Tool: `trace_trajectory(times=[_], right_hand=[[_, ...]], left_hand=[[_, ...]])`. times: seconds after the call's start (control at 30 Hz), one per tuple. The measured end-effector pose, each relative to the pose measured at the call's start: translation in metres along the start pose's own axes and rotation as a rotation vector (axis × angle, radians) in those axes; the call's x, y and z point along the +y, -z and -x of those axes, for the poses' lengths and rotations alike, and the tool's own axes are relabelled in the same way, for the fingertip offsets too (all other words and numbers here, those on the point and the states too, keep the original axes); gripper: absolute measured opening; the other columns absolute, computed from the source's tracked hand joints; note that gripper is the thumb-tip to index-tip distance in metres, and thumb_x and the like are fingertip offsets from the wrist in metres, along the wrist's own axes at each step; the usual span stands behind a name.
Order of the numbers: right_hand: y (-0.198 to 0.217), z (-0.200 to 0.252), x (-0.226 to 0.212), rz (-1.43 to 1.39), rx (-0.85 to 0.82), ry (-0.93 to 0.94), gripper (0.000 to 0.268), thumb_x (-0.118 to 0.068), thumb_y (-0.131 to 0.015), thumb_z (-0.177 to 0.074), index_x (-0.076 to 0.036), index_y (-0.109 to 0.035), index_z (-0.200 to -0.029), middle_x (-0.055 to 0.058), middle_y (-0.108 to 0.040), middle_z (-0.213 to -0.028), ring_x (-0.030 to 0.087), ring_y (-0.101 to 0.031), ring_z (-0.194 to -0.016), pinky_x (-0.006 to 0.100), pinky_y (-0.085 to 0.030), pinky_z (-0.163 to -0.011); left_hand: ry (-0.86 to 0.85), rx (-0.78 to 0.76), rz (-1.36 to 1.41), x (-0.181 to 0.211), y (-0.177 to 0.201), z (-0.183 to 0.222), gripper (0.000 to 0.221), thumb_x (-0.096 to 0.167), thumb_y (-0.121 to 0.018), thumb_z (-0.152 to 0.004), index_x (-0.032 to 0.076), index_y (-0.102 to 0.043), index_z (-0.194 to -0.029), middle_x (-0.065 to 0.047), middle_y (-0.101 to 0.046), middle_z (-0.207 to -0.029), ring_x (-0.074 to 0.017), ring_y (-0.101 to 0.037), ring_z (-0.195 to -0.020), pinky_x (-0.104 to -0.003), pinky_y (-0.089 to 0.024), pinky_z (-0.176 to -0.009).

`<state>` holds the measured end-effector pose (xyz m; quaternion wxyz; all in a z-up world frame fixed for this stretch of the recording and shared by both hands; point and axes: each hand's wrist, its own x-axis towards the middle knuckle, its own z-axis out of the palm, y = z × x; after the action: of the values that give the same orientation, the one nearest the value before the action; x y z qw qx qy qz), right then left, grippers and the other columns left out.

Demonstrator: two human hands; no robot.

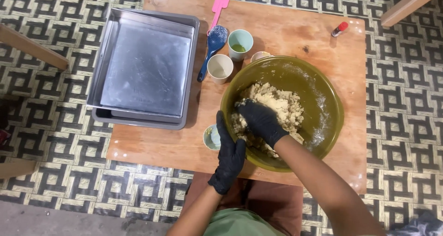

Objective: Kneading dough in a large green bowl on a wooden table.

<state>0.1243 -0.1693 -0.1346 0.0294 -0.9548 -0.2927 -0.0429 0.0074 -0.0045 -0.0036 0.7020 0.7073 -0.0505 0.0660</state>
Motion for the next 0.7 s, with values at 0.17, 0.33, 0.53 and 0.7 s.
trace_trajectory(times=[0.17, 0.33, 0.53, 0.7], right_hand=[[-0.038, 0.001, 0.028, -0.219, -0.063, -0.203, 0.075, -0.029, -0.072, -0.082, -0.031, -0.043, -0.151, 0.003, -0.058, -0.144, 0.028, -0.057, -0.132, 0.044, -0.045, -0.115], [0.093, 0.022, 0.031, -0.912, 0.086, -0.077, 0.093, -0.015, -0.081, -0.071, -0.010, -0.042, -0.154, 0.016, -0.050, -0.153, 0.035, -0.038, -0.145, 0.046, -0.029, -0.124], [0.211, 0.049, 0.019, -0.581, 0.158, -0.127, 0.089, -0.033, -0.080, -0.087, -0.012, -0.034, -0.161, 0.019, -0.029, -0.166, 0.034, -0.022, -0.153, 0.047, -0.014, -0.127], [0.210, 0.033, -0.011, -0.538, -0.212, -0.377, 0.078, -0.039, -0.066, -0.094, -0.025, -0.031, -0.162, 0.004, -0.026, -0.169, 0.027, -0.018, -0.156, 0.043, -0.017, -0.127]], left_hand=[[0.016, 0.012, -0.002, -0.010, 0.001, 0.000, 0.082, 0.035, -0.046, -0.106, 0.025, 0.012, -0.164, -0.017, 0.002, -0.171, -0.0484, -0.004, -0.153, -0.068, -0.014, -0.121], [0.033, 0.014, -0.017, -0.015, 0.001, 0.001, 0.082, 0.032, -0.046, -0.104, 0.027, 0.010, -0.165, -0.017, -0.002, -0.171, -0.0482, -0.009, -0.152, -0.067, -0.018, -0.119], [0.046, 0.015, -0.033, -0.006, 0.005, -0.001, 0.083, 0.036, -0.047, -0.104, 0.027, 0.007, -0.165, -0.018, -0.011, -0.171, -0.0492, -0.022, -0.149, -0.065, -0.027, -0.117], [0.060, 0.007, -0.061, -0.002, 0.007, -0.002, 0.085, 0.036, -0.048, -0.102, 0.027, 0.009, -0.164, -0.023, -0.015, -0.168, -0.0534, -0.029, -0.145, -0.067, -0.032, -0.113]])
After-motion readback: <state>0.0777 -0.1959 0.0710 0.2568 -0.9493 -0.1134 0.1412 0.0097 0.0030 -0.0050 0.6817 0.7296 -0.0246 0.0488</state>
